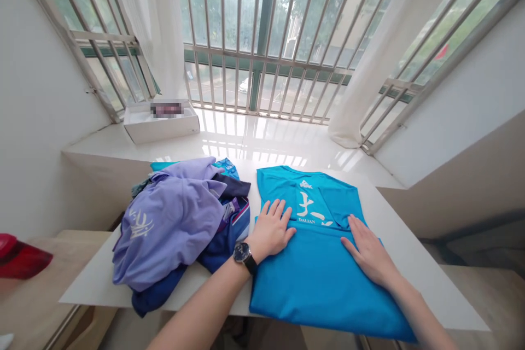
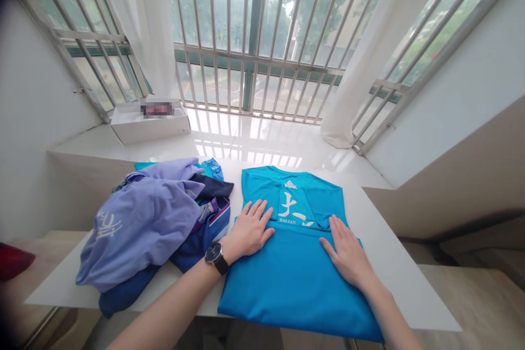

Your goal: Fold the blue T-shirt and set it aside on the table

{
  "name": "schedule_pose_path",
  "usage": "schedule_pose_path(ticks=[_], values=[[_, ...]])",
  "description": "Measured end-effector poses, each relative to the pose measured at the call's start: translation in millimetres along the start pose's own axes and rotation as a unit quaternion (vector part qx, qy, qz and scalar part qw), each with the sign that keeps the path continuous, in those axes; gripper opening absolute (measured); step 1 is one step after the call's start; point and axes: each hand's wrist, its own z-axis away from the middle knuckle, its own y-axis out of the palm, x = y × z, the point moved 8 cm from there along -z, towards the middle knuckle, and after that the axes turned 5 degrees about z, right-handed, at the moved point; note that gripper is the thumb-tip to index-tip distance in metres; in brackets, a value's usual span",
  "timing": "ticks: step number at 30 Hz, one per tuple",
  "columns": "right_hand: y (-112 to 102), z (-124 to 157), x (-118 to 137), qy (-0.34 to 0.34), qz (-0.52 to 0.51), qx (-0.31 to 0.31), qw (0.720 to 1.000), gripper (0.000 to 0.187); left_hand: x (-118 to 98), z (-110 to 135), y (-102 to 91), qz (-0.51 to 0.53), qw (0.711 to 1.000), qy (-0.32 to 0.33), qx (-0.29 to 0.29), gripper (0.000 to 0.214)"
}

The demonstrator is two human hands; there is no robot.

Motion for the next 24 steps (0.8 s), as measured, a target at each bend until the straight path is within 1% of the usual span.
schedule_pose_path(ticks=[4, 7, 11, 16, 21, 24], values=[[3, 1, -2, 0.009, -0.004, 0.015, 1.0, 0.075, 0, -2, -1.4, 0.018, 1.0, -0.005, 0.019, 0.063], [5, 3, -4, 0.013, -0.011, 0.014, 1.0, 0.074, 1, -3, -2.2, 0.017, 0.999, -0.007, 0.035, 0.065], [7, 5, -4, 0.017, -0.019, 0.0, 1.0, 0.075, 3, -3, -3.2, 0.016, 0.998, 0.003, 0.062, 0.065], [7, 9, 5, 0.021, -0.029, -0.035, 0.999, 0.077, 8, -1, -7.4, -0.011, 0.996, 0.017, 0.09, 0.062], [-3, 17, 19, 0.03, -0.055, -0.087, 0.994, 0.082, 8, -2, -7.7, -0.051, 0.992, 0.022, 0.116, 0.062], [-15, 20, 25, 0.027, -0.079, -0.106, 0.991, 0.083, 9, -5, -6.8, -0.064, 0.992, 0.015, 0.111, 0.063]])
